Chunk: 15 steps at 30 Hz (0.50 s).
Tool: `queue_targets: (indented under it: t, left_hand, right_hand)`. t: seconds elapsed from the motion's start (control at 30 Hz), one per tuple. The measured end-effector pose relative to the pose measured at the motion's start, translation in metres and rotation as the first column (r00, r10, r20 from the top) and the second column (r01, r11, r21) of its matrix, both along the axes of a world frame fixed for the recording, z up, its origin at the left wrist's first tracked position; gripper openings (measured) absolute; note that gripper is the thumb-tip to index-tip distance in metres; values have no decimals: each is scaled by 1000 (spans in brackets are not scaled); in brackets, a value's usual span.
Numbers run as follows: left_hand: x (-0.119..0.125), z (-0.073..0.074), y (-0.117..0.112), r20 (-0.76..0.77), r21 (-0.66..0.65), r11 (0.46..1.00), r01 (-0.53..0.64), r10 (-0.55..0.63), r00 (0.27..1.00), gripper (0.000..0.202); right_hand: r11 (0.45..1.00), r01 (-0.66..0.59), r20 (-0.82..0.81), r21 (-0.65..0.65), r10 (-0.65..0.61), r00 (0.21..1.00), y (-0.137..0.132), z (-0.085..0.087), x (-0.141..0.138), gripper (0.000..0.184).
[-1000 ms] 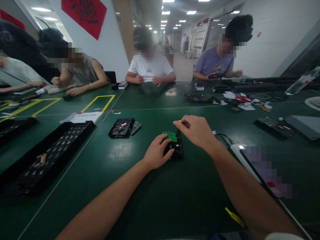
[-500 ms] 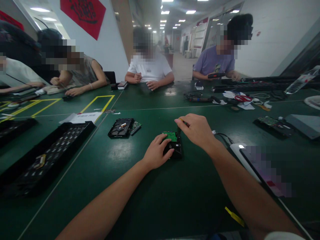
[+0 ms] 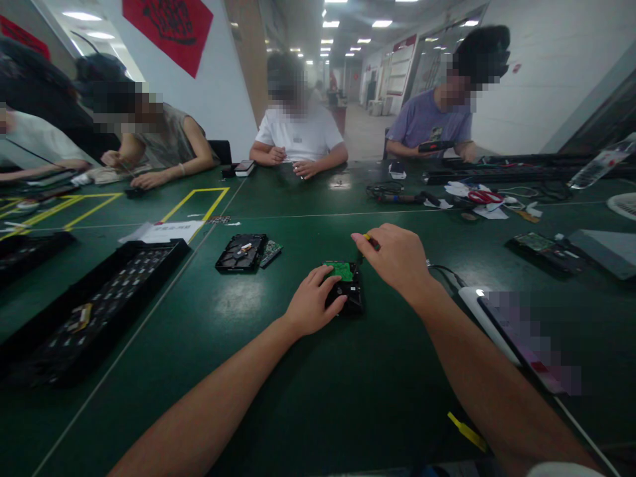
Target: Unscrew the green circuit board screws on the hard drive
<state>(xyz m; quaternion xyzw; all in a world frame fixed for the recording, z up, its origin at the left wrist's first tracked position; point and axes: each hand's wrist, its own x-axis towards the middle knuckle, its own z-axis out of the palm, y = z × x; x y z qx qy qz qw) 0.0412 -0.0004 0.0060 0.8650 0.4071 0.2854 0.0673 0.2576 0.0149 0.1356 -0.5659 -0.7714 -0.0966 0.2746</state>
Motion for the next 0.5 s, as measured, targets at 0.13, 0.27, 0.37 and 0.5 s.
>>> queue_targets:
  t: [0.13,0.27,0.37,0.5]
  left_hand:
    - [0,-1,0,11,-3,1000,-1,1,1000,49]
    - [0,-1,0,20,-3,1000,2,-2,1000,48]
    - [-1,-1,0,18,4,1000,4,-4,1000,48]
    - [-1,-1,0,4,8,1000,5,-5,1000,48]
  right_hand:
    - [999,-32,-7,-9,32,999,-1,3,0,48]
    - [995,-90,-10,-43,90,996,-1,7,0,44]
    - [980,-175,-77,-93,168,983,-1,10,0,38]
    - [933,-297,-297,-204,231,927,-3,10,-1,27]
